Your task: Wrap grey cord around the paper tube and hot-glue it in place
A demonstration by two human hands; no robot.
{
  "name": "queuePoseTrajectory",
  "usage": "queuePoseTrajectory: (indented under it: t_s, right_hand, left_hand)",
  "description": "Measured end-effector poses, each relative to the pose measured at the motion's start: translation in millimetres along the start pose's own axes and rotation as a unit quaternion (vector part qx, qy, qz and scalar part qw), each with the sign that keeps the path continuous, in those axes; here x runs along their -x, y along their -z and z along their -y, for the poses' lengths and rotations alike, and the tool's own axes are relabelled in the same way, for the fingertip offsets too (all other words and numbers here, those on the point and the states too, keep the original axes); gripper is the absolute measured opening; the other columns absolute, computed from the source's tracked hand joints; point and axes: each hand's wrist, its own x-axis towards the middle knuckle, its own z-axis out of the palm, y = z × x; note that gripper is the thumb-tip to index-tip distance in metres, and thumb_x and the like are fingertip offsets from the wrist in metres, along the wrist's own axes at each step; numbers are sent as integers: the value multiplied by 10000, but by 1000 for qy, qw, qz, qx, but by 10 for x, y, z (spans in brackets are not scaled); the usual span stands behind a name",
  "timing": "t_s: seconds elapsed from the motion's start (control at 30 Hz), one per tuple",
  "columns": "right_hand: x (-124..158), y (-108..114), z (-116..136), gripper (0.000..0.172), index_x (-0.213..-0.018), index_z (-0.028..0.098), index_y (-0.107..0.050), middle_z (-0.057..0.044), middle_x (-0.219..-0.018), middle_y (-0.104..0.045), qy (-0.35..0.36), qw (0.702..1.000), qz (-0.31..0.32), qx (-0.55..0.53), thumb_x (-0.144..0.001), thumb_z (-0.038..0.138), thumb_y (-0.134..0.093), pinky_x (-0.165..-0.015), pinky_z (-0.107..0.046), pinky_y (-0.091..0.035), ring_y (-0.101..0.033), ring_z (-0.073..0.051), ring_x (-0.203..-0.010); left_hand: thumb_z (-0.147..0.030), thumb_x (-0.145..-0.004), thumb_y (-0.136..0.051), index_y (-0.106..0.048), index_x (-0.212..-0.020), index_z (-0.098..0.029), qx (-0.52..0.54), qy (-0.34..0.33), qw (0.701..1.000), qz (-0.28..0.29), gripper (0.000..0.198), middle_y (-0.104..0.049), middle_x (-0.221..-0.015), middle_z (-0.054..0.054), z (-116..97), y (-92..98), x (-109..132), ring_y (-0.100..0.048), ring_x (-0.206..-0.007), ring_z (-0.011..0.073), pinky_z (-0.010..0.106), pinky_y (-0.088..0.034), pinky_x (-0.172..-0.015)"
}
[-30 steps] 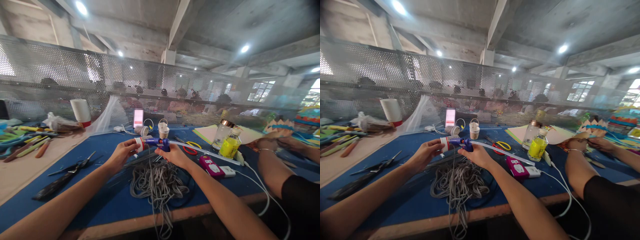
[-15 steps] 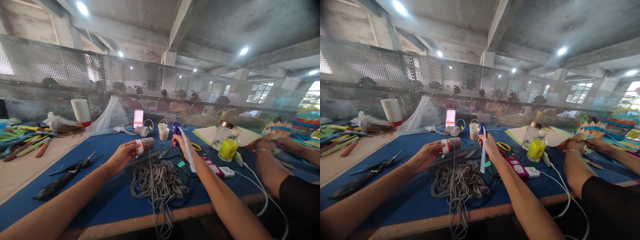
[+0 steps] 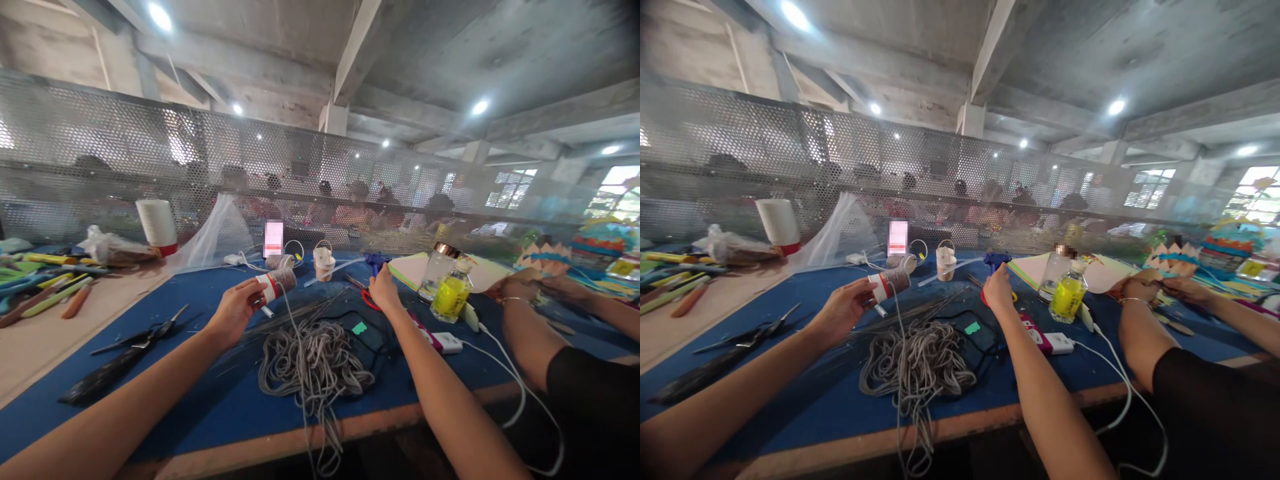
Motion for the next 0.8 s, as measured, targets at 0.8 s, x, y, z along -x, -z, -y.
queuePoseTrajectory:
  t_s: [0.8]
  right_hand:
    - [221, -60, -31, 317, -1165, 9, -524, -247, -1060, -633, 84, 942, 61, 319, -913, 37, -334, -845, -354, -487, -657, -265, -1013]
  left_hand:
    - [-212, -709, -787, -750, -968, -147, -42, 8, 990, 135, 269, -731, -977, 84, 53, -40, 69, -638, -803, 143, 204, -522, -695]
